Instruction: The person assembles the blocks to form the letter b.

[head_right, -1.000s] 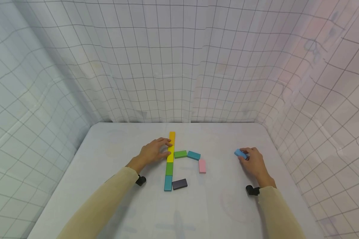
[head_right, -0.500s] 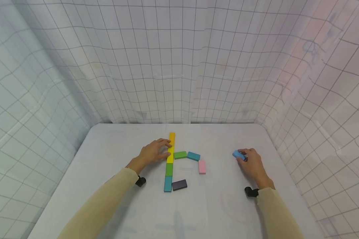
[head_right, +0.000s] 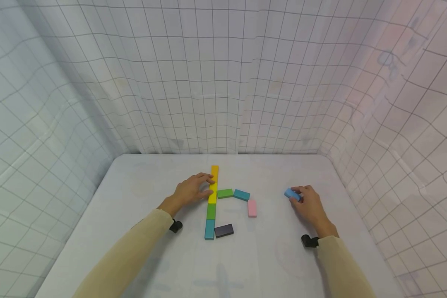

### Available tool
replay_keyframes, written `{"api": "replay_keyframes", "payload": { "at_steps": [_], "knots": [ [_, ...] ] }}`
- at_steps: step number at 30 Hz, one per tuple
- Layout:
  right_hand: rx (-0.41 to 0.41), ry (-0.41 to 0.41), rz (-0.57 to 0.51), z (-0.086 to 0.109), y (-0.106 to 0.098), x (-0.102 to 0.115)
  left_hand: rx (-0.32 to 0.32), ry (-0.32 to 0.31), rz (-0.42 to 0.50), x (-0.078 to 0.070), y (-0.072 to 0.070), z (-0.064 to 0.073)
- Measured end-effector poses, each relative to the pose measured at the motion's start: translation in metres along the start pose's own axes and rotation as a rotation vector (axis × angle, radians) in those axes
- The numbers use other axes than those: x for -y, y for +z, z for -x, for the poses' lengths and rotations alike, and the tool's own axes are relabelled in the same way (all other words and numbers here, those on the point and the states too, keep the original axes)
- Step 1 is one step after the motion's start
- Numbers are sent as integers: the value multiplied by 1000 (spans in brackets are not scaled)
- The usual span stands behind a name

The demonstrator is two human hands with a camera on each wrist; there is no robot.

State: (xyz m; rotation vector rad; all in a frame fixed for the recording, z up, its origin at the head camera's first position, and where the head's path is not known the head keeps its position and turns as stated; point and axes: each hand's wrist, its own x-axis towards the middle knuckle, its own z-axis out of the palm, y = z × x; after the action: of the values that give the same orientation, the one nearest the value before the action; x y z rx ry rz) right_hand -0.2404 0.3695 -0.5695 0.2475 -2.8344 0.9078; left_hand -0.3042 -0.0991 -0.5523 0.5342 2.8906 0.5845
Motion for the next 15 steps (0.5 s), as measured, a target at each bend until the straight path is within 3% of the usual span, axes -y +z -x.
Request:
{"api": "replay_keyframes", "payload": {
  "at_steps": [15],
  "knots": [
    [18, -14, -31, 1, 8, 19, -5, -4, -8, -1, 1, 0]
  ]
}}
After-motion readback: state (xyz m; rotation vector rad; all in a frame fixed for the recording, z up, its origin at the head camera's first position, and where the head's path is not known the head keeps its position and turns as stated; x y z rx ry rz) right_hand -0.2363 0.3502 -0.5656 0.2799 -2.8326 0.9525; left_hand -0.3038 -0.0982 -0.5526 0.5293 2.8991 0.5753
